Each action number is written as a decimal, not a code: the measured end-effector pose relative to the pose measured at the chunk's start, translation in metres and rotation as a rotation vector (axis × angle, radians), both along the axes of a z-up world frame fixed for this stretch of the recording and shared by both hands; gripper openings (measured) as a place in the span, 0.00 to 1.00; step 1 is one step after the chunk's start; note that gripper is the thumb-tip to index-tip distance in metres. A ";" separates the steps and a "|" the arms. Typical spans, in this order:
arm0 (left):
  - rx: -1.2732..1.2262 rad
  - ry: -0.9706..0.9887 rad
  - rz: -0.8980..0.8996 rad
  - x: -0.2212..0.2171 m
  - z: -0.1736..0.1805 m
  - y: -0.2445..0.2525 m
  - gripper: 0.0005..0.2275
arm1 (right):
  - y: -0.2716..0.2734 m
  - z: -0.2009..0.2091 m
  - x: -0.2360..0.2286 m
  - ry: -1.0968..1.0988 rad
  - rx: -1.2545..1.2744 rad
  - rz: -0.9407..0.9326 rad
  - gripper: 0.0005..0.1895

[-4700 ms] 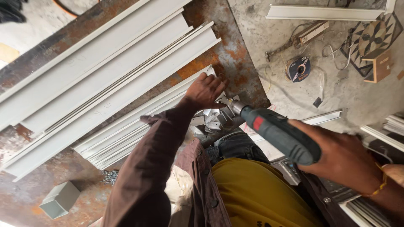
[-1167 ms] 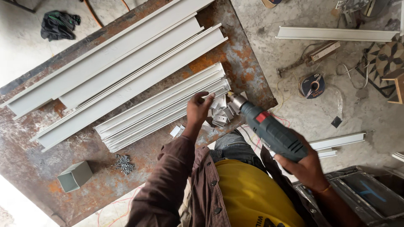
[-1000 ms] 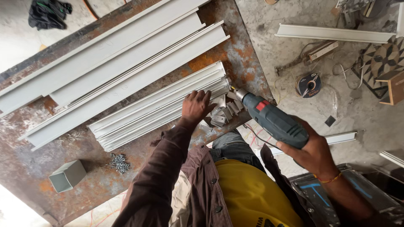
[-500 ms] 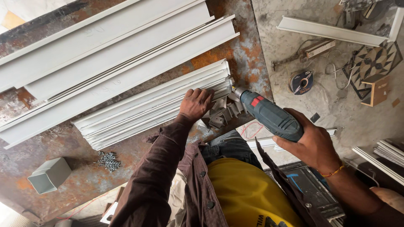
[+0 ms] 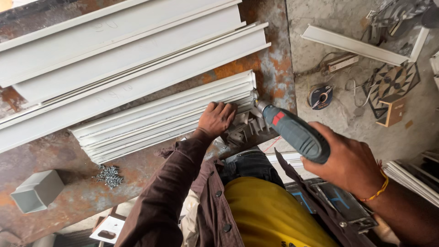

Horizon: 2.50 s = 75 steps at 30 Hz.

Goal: The person organizes small metal brackets and aligns long white metal profiles on a workbench. They then use a cordless drill to fasten the brackets to the ends of the profiles, securing them in place.

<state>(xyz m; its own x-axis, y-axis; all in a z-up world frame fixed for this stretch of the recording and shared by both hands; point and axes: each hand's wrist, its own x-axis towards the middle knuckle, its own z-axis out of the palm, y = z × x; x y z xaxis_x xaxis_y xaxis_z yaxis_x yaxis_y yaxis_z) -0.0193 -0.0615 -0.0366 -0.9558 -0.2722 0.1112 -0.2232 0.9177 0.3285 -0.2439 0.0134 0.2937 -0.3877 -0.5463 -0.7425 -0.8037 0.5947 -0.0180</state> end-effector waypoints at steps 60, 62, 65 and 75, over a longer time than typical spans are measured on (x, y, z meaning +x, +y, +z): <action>2.260 0.567 0.993 0.011 0.074 0.037 0.07 | 0.205 0.005 0.050 -0.520 -0.569 -0.858 0.43; 2.280 0.529 0.970 0.014 0.081 0.040 0.08 | 0.214 0.004 0.059 -0.529 -0.599 -0.854 0.43; 2.261 0.532 0.963 0.016 0.090 0.044 0.08 | 0.222 0.006 0.073 -0.522 -0.625 -0.816 0.43; 2.066 0.609 1.066 0.009 0.075 0.052 0.06 | 0.228 0.014 0.096 -0.498 -0.620 -0.779 0.44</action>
<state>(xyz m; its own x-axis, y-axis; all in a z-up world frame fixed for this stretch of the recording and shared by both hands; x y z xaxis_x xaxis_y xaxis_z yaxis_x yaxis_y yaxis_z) -0.0103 -0.0091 0.0386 -0.4508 -0.5191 -0.7261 0.2259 -0.8533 0.4699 -0.1482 0.2415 0.3078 -0.5207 -0.6135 -0.5937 -0.0345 0.7100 -0.7034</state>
